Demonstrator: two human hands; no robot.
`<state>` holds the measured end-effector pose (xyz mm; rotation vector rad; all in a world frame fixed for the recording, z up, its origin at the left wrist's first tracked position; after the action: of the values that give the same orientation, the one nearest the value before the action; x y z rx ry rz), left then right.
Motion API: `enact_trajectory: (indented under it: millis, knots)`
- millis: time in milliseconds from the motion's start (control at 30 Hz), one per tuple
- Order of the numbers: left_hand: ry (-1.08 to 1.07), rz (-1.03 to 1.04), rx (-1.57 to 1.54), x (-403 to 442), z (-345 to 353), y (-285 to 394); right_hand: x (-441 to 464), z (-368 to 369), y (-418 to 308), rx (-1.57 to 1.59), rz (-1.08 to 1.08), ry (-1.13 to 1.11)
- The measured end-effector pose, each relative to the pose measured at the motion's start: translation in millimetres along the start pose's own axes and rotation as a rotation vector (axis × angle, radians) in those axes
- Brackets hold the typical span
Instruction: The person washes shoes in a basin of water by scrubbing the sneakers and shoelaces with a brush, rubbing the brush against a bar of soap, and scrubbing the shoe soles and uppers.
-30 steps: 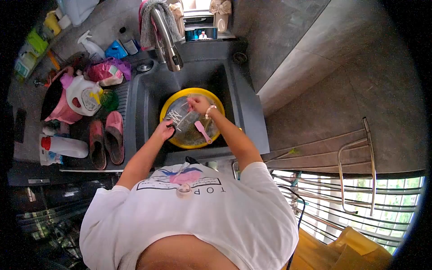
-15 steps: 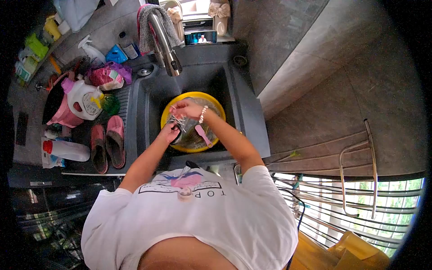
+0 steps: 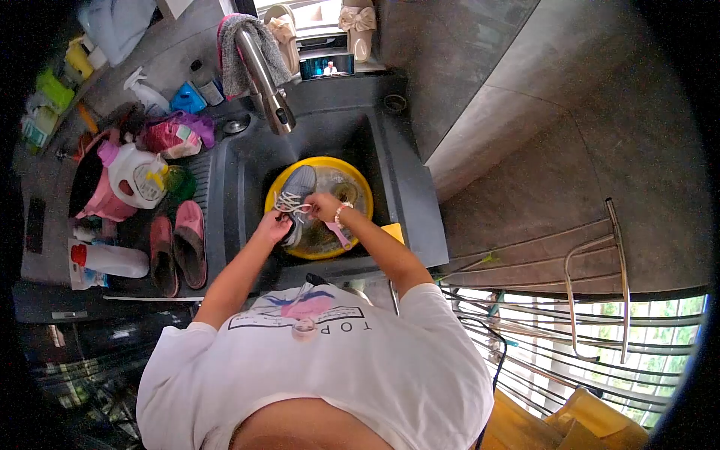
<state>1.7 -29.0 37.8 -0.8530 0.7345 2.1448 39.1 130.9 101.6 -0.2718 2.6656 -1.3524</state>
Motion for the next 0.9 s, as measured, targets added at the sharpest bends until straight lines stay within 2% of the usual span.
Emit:
enact_trajectory:
  millis: [67,133,167,233,333,400,467,500,567,600,667,833,900]
  knots:
    - [-0.065,0.008,-0.015,7.5,-3.6,1.7,-2.2,13.4,18.0,0.043,0.082,-0.074]
    - [-0.067,0.003,-0.021,7.8,-3.3,1.0,-5.0,25.6,31.5,0.569,0.219,-0.101]
    - [-0.068,-0.002,-0.026,8.0,-3.4,0.9,-4.9,30.3,35.4,0.568,0.219,-0.104]
    - [-0.052,-0.043,-0.040,17.3,-10.8,2.3,-5.1,25.4,33.1,0.955,0.271,0.105]
    - [-0.048,-0.061,-0.040,14.5,-10.5,1.8,-0.5,16.8,37.5,1.038,0.265,0.226]
    - [-0.059,-0.038,-0.025,7.4,-8.5,1.0,6.2,20.5,51.7,0.922,0.274,0.222]
    - [-0.050,-0.062,-0.032,3.1,-7.6,-1.1,17.3,30.9,65.9,1.057,0.148,0.218]
    - [-0.051,-0.061,-0.031,1.9,-5.4,-3.2,17.2,31.4,57.4,1.056,0.146,0.217]
    - [-0.034,-0.055,0.053,0.6,-4.1,-10.3,9.4,36.3,26.7,1.238,0.357,0.146]
    - [-0.034,-0.055,0.051,6.2,-9.0,-14.6,9.5,28.9,7.3,1.237,0.358,0.144]
    - [-0.140,0.020,0.234,25.4,-20.2,-22.0,12.5,20.9,-26.3,1.313,0.342,0.102]
    - [-0.063,0.109,0.351,9.1,-6.9,-24.4,23.1,16.2,-35.7,1.149,0.293,0.155]
    - [-0.053,0.219,0.486,17.2,-13.0,-20.1,23.3,3.4,-39.0,1.117,0.265,0.179]
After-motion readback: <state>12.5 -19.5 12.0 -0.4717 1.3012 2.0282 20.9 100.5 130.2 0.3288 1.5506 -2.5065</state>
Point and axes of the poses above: each hand's wrist, its own x-axis towards the middle knuckle, its own z-axis out of the palm, y = z × x, the point moved 5 cm from there along x, towards the middle knuckle, and after that the axes turned 2 degrees about z, right-handed, at the moved point
